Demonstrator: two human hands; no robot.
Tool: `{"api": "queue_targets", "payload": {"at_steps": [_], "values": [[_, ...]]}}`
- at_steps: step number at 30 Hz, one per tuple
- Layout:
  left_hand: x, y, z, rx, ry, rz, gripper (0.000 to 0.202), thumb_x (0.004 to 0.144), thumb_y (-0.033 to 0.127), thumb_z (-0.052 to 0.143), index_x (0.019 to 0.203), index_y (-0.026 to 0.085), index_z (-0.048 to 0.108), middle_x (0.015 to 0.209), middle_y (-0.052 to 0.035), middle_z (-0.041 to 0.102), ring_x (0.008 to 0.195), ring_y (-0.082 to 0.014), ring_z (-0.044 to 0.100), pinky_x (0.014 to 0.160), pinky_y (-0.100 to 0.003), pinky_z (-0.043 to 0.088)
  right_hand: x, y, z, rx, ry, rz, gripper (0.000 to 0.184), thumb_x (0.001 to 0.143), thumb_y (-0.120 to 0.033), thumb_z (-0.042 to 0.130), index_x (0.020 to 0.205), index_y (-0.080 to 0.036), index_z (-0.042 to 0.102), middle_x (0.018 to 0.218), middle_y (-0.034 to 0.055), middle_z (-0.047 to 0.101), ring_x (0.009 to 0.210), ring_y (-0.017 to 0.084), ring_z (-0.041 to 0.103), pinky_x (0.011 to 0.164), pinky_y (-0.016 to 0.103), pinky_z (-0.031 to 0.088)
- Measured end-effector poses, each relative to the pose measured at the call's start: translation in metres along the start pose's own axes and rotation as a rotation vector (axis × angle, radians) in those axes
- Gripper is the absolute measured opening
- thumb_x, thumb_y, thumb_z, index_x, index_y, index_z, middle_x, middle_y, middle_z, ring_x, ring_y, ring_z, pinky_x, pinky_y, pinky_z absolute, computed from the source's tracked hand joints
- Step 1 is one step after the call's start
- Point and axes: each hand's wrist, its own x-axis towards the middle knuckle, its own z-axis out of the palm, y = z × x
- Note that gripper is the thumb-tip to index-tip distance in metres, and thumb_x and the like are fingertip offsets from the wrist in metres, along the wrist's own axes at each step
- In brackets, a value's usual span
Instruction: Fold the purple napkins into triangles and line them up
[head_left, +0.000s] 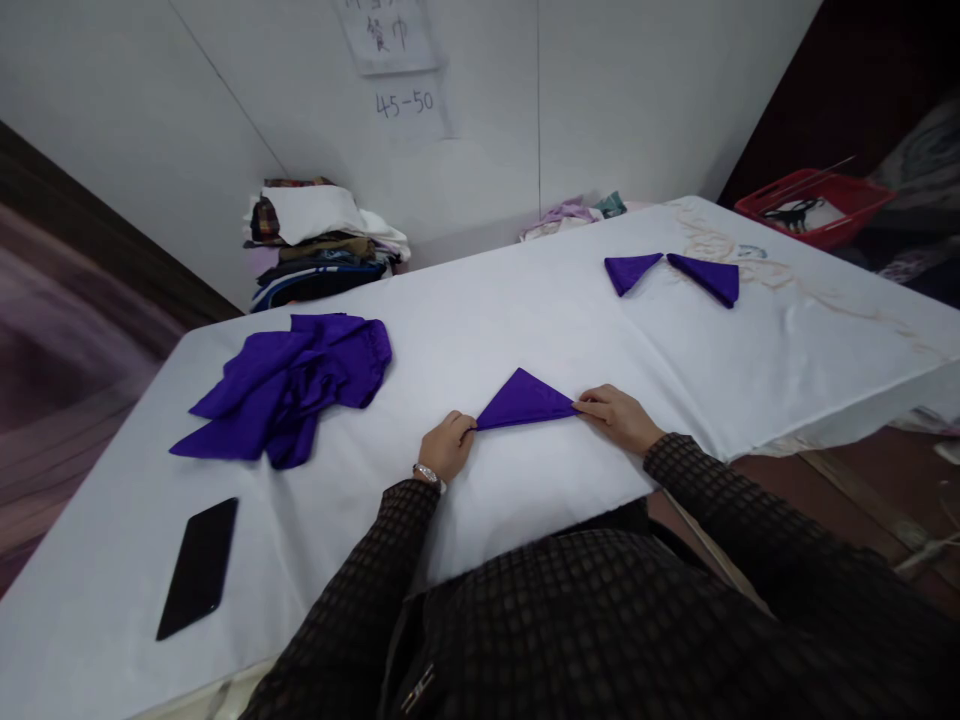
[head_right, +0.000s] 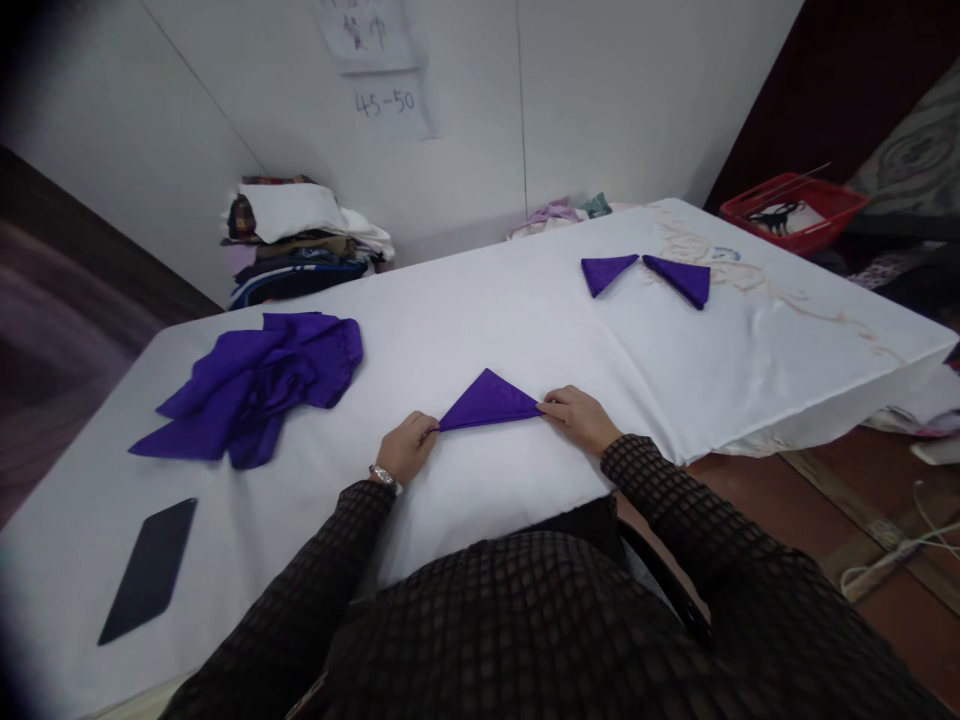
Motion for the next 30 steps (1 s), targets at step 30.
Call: {"api": "queue_targets", "payload": {"at_steps": [30], "values": [[0.050,0.079,0.045,0.125,-0.079,0.327,0.064,0.086,0.061,0.034,0.139,0.024,0.037,0.149,-0.0069,0.032,0.138,-0.0266,0.021,0.112,-0.050,0.015,-0.006,0.003,-0.011,-0.060,-0.104,-0.072,0.029,0.093,-0.026,0.043,0.115,-0.020,0.062,0.109,0.0119,0.063,0.095,0.024,0.058,0.079,0.040,0.049]]}}
